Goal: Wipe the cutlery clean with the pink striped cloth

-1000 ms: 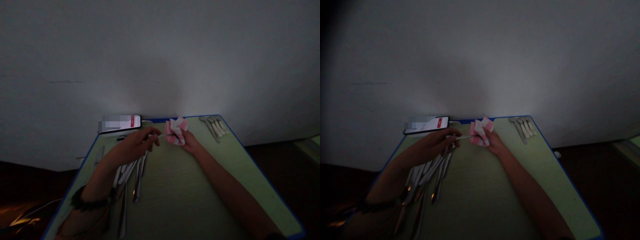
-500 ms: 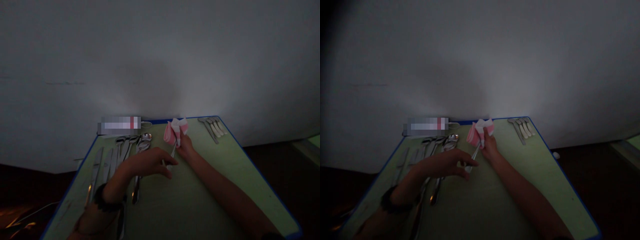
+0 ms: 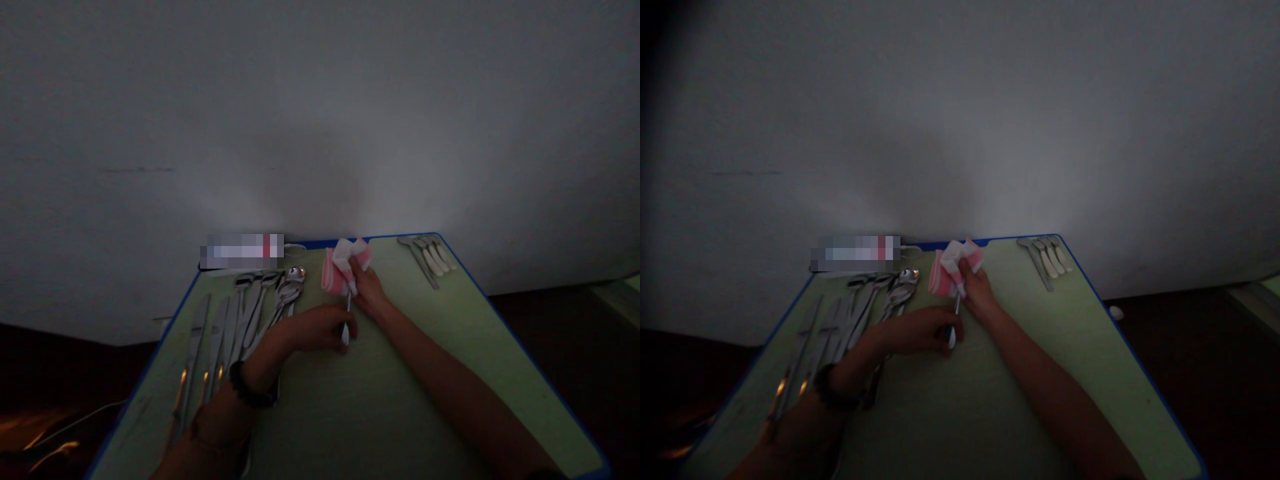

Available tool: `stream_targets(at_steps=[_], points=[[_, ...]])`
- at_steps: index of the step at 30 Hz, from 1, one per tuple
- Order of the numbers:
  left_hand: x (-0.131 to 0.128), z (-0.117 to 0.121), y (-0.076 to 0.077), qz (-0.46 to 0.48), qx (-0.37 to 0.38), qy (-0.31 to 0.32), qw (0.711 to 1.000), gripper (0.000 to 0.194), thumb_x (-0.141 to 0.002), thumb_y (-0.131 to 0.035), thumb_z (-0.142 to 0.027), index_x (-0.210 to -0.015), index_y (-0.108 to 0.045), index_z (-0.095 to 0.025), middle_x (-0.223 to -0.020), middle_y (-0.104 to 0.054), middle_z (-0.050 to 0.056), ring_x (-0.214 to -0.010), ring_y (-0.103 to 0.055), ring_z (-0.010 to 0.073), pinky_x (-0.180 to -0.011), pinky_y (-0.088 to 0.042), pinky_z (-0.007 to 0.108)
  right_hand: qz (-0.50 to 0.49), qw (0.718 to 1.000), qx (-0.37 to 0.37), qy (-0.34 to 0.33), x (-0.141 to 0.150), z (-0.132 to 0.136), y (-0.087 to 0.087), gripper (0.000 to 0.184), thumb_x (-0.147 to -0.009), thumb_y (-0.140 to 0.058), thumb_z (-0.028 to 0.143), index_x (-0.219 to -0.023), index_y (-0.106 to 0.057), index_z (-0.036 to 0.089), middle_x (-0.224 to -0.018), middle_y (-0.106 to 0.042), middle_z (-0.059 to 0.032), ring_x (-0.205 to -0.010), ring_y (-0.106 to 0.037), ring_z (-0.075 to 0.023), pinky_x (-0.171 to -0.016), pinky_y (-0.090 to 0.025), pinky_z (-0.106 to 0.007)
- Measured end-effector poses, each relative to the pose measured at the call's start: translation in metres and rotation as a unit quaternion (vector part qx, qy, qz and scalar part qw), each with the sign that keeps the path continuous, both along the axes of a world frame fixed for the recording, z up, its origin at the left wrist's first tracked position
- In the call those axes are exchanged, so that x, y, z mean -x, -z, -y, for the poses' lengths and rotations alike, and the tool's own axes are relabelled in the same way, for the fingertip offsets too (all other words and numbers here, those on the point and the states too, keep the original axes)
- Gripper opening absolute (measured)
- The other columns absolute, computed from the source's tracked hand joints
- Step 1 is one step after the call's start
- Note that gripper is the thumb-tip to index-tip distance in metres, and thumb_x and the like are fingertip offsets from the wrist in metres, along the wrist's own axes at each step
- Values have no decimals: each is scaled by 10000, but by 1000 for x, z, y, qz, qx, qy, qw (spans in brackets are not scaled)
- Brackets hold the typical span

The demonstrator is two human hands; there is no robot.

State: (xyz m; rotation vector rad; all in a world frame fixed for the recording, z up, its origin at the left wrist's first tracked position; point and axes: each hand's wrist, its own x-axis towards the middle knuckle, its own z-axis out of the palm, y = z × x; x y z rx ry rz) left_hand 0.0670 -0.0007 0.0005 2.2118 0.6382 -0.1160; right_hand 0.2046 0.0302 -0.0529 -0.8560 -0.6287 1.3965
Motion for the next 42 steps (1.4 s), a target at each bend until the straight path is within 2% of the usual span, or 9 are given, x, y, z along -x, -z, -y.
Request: stream_targets(at_steps=[7, 12, 17, 21, 24, 26, 31, 35, 42], points=[[3, 14, 2, 31, -34, -21, 999, 206, -746, -578, -234, -949, -573, -201, -926, -528, 17, -721, -544, 123, -628, -420, 219, 38, 999, -15, -20, -2, -3, 2, 341, -705, -603, 442, -925, -579, 183, -895, -680, -36, -786, -636, -169, -715, -486, -298], [5, 24, 7, 51, -65, -44, 996, 171, -813, -485, -263, -948, -556, -187, -958, -520, 38, -758, -541, 130, -691, -437, 241, 15, 999, -14, -43, -3, -3, 3, 369, -682, -629, 450, -927, -579, 179, -839, -685, -24, -741, -630, -158, -691, -482, -279], [11, 28, 11, 80, -63, -51, 993, 219, -854, -412, -230, -1012, -558, -189, -1019, -528, 54, -901, -530, 151, -830, -422, 272, 16, 999, 14, -42, -2, 1, 1, 368, -653, -660, 452, -876, -588, 168, -759, -686, -19, -706, -620, -148, -637, -477, -249], [13, 34, 10, 85, -56, -73, 992, 252, -878, -369, -229, -1046, -551, -180, -1034, -549, 59, -943, -529, 159, -865, -414, 289, -9, 999, 15, -47, -2, 3, -1, 347, -649, -678, 419, -872, -599, 165, -763, -687, -12, -705, -621, -138, -642, -483, -237], [18, 36, 6, 106, -61, -111, 986, 308, -875, -394, -252, -1169, -462, -191, -1068, -557, 59, -933, -533, 157, -846, -425, 293, -33, 998, 13, -45, -4, 3, -2, 355, -656, -684, 401, -911, -598, 170, -795, -692, -12, -719, -629, -140, -665, -495, -246], [27, 31, 1, 115, -76, -146, 980, 356, -868, -413, -269, -1216, -409, -192, -1030, -573, 52, -855, -544, 146, -781, -443, 280, -40, 998, 20, -47, -5, 3, -3, 359, -673, -673, 406, -934, -596, 173, -811, -694, -13, -719, -634, -141, -669, -502, -251], [63, 1, -13, 67, -191, -309, 929, 246, -856, -410, -343, -960, -539, -162, -855, -595, 44, -694, -528, 146, -651, -432, 282, -80, 995, 39, -47, -6, 0, -4, 287, -708, -661, 351, -926, -597, 176, -799, -695, 6, -681, -634, -117, -665, -519, -227], [78, -13, -15, 33, -245, -310, 918, 275, -814, -468, -360, -954, -565, -144, -912, -593, 70, -790, -545, 179, -716, -433, 306, -100, 992, 46, -60, -7, -2, -1, 284, -719, -659, 307, -959, -597, 169, -813, -699, 2, -686, -642, -118, -672, -532, -228], [81, -16, -8, 2, -278, -313, 908, 324, -816, -464, -389, -1046, -560, -181, -1040, -579, 82, -931, -547, 215, -811, -424, 335, -73, 993, 46, -80, -7, -2, -1, 300, -747, -628, 331, -1000, -592, 174, -890, -701, -31, -772, -657, -146, -714, -539, -260]])
